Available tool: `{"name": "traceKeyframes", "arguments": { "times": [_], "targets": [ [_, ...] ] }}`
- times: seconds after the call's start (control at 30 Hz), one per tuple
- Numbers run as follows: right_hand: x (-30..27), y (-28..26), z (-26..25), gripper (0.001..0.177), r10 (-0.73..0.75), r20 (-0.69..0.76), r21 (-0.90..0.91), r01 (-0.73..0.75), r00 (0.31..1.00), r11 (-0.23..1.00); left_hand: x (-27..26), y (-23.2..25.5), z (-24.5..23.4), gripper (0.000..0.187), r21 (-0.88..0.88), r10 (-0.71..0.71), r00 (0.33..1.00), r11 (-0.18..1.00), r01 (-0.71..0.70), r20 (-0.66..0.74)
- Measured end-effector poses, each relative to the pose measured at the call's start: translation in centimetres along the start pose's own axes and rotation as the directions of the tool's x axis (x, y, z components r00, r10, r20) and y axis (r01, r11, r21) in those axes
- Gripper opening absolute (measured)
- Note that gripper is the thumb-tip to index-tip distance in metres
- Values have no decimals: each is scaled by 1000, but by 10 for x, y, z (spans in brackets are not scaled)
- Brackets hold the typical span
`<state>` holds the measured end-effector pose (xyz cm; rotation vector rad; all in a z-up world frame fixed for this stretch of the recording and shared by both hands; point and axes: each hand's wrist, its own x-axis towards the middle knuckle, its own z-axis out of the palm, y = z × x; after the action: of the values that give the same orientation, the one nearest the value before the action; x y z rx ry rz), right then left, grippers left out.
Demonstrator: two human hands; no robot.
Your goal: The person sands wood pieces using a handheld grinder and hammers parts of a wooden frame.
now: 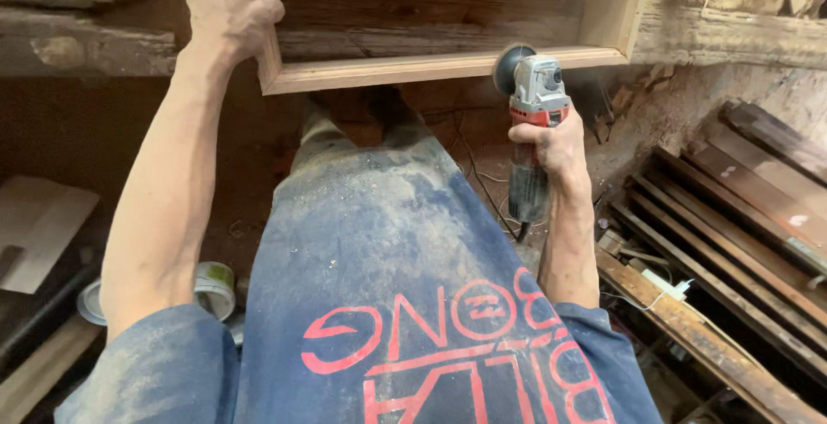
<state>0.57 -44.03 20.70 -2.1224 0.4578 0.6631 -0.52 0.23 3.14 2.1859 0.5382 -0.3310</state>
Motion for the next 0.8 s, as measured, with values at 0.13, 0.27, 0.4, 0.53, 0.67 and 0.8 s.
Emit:
{"name": "traceKeyframes", "arguments": {
  "times": [0.13, 0.27, 0.4, 0.53, 0.67, 0.8],
  "targets": [
    [-9, -11, 23, 55, 101, 25, 10, -101, 995, 995, 0, 17, 5, 67, -20, -157, 983, 988, 156, -94],
    [-13, -19, 54, 76, -54, 34, -350, 63, 998, 934, 5, 15, 42, 27, 232, -233, 919, 921, 314, -319],
    [-6, -10, 19, 73, 93, 31, -318, -79, 995, 945, 13, -41, 64, 14, 369, -55, 924, 907, 205, -379],
    [17, 13, -50, 74, 122, -70, -280, -137, 990, 950, 24, -87, 73, 13, 424, -51, 933, 881, 210, -356],
    [39, 39, -103, 71, 102, -119, -253, -130, 988, 959, 11, -99, 71, 20, 421, -80, 937, 878, 227, -339],
    [53, 59, -143, 70, 125, -153, -198, -154, 980, 968, 1, -93, 66, 27, 431, -91, 931, 867, 249, -354]
  ]
}}
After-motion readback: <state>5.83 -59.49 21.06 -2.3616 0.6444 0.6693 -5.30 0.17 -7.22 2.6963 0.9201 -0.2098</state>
